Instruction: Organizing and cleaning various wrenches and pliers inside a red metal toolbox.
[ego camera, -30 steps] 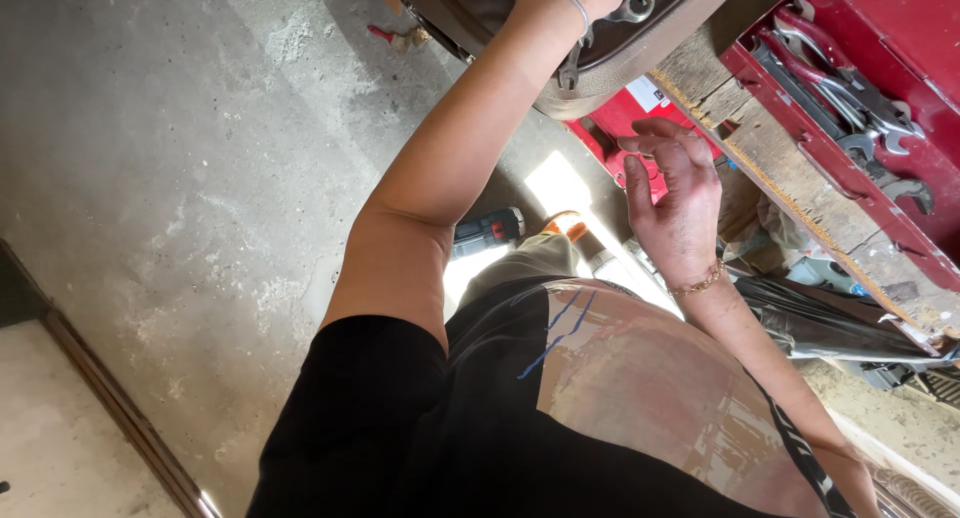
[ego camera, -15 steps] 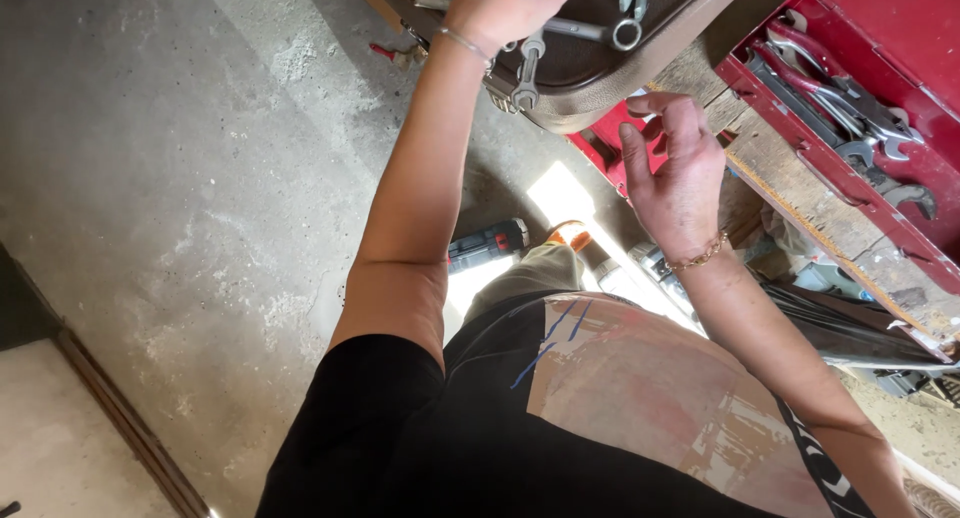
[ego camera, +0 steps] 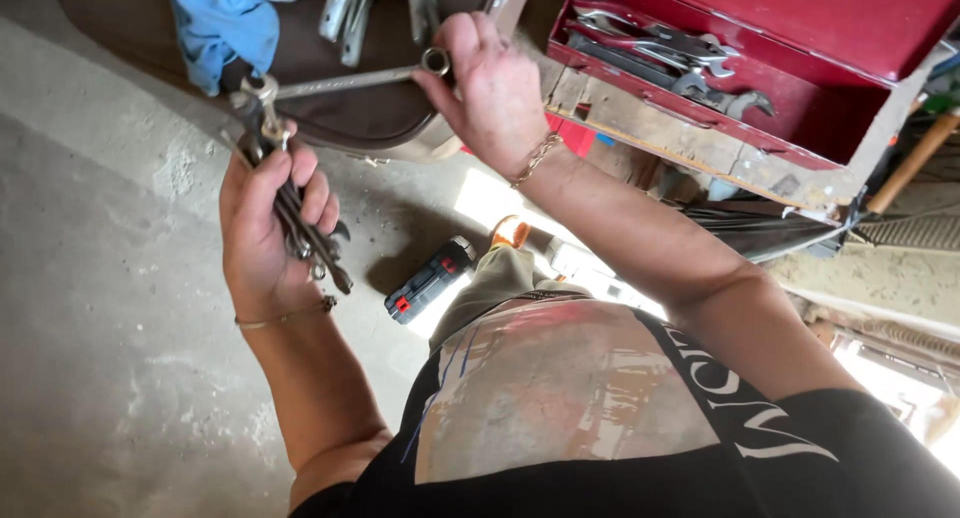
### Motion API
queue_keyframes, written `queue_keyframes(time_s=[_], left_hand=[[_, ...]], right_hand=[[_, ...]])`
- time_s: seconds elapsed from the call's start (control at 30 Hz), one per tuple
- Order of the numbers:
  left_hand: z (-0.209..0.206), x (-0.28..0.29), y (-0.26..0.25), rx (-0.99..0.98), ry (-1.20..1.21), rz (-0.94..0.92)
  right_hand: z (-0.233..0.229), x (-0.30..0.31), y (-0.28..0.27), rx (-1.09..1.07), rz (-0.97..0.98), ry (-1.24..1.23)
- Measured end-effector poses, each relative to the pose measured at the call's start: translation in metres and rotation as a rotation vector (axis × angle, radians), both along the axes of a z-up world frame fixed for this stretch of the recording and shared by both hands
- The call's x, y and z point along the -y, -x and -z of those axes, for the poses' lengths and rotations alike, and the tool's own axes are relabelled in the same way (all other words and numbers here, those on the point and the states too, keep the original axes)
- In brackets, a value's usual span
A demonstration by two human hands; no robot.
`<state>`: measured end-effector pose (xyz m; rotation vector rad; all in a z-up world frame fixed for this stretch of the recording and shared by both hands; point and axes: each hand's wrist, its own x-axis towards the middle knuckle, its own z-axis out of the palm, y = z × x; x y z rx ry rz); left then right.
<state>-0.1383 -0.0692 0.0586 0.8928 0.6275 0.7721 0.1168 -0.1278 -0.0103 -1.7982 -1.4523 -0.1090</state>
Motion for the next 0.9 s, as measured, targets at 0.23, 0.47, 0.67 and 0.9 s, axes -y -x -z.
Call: queue_keyframes(time_s=[0.23, 0.47, 0.67, 0.9], left_hand=[[-0.011, 0.013, 0.008, 0.046, -0.029, 0.014], [-0.040, 0.038, -0.009, 0.110, -0.028, 0.065], [-0.052, 0.059, -0.035, 0.141, 0.005, 0.151], [-0.033, 0.058, -0.100, -0.013, 0.090, 0.312]], right_hand=[[-0.016, 0.012, 0.005, -0.142, -0.114, -0.152], [-0.020, 0.032, -0.024, -0.458, -0.033, -0.118], [-0.017, 0.136, -0.089, -0.776, 0.137, -0.171], [0.009, 0.235, -0.181, -0.535, 0.426, -0.075]])
